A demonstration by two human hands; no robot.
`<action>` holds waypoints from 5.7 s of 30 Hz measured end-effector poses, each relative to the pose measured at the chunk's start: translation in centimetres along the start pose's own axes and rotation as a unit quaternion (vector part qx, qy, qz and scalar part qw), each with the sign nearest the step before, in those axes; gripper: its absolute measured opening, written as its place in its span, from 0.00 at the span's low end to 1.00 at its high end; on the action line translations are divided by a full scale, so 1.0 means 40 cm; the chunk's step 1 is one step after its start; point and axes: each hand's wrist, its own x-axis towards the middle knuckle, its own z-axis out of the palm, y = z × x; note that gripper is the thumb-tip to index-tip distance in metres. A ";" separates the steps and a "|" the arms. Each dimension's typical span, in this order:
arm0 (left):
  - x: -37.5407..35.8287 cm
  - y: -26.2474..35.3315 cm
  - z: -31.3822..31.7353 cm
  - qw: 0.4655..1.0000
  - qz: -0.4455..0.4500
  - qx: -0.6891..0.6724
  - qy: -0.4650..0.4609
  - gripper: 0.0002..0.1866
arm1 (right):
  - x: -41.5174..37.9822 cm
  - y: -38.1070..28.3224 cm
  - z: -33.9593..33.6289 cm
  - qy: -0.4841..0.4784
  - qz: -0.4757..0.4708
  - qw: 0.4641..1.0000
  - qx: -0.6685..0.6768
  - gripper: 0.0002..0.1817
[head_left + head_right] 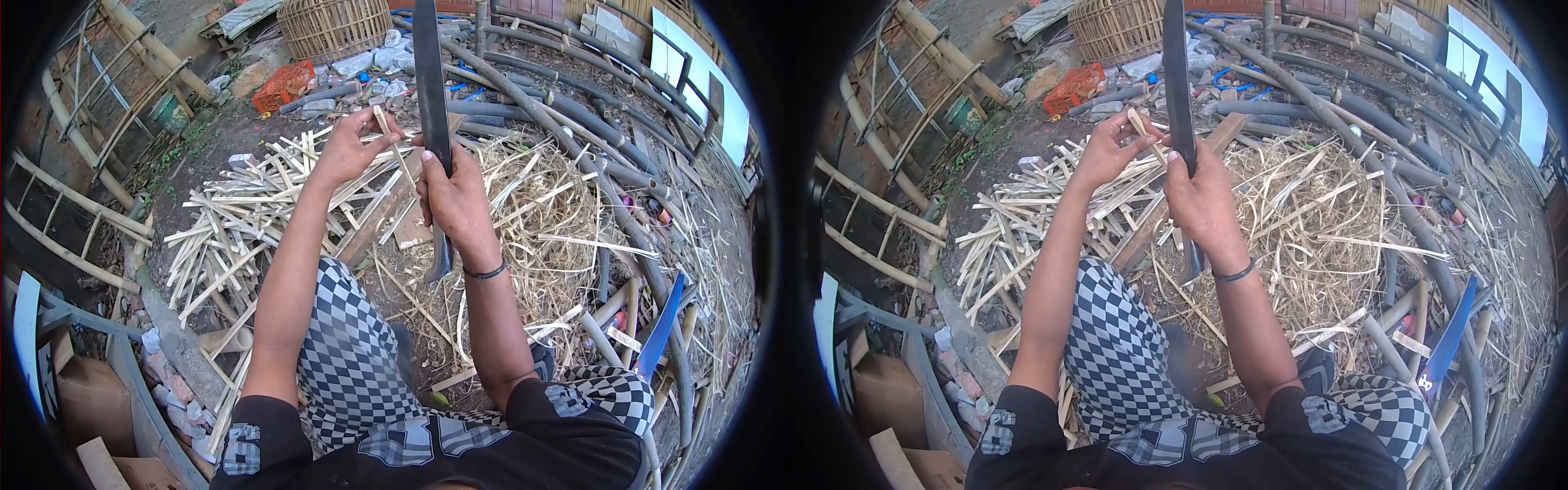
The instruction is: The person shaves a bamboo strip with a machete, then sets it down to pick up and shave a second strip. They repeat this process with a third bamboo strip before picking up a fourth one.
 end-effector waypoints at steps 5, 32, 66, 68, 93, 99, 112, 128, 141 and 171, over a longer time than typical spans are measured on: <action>-0.001 -0.005 0.002 0.996 -0.026 -0.079 0.044 0.15 | 0.006 0.045 -0.005 0.040 0.014 0.999 -0.023 0.11; 0.000 -0.005 -0.047 0.990 -0.037 0.084 0.105 0.13 | 0.017 0.382 -0.018 -0.026 0.076 0.947 -0.311 0.15; -0.009 0.002 -0.011 0.987 -0.004 0.115 0.109 0.12 | -0.010 0.435 0.010 0.076 0.095 0.923 -0.364 0.17; -0.009 -0.005 -0.014 0.985 -0.017 0.130 0.112 0.12 | -0.012 0.455 -0.020 0.042 0.118 0.911 -0.393 0.17; -0.011 0.016 0.010 0.979 -0.033 0.160 0.125 0.12 | -0.026 0.476 -0.028 -0.004 0.166 0.900 -0.403 0.17; 0.004 0.017 0.023 0.981 -0.004 0.133 0.142 0.13 | -0.031 0.476 -0.007 -0.036 0.123 0.919 -0.373 0.18; 0.006 0.032 0.016 0.980 -0.026 0.126 0.149 0.13 | -0.023 0.304 0.028 -0.015 0.024 0.937 -0.349 0.17; 0.007 -0.007 0.001 0.983 -0.031 0.091 0.155 0.13 | 0.037 0.343 0.063 0.014 0.039 0.942 -0.333 0.16; -0.001 -0.030 -0.034 0.986 -0.044 0.068 0.148 0.12 | 0.038 0.536 0.051 -0.016 0.137 0.912 -0.386 0.16; -0.003 -0.046 -0.061 0.988 -0.057 0.073 0.125 0.11 | -0.009 0.650 0.040 -0.009 0.141 0.885 -0.444 0.16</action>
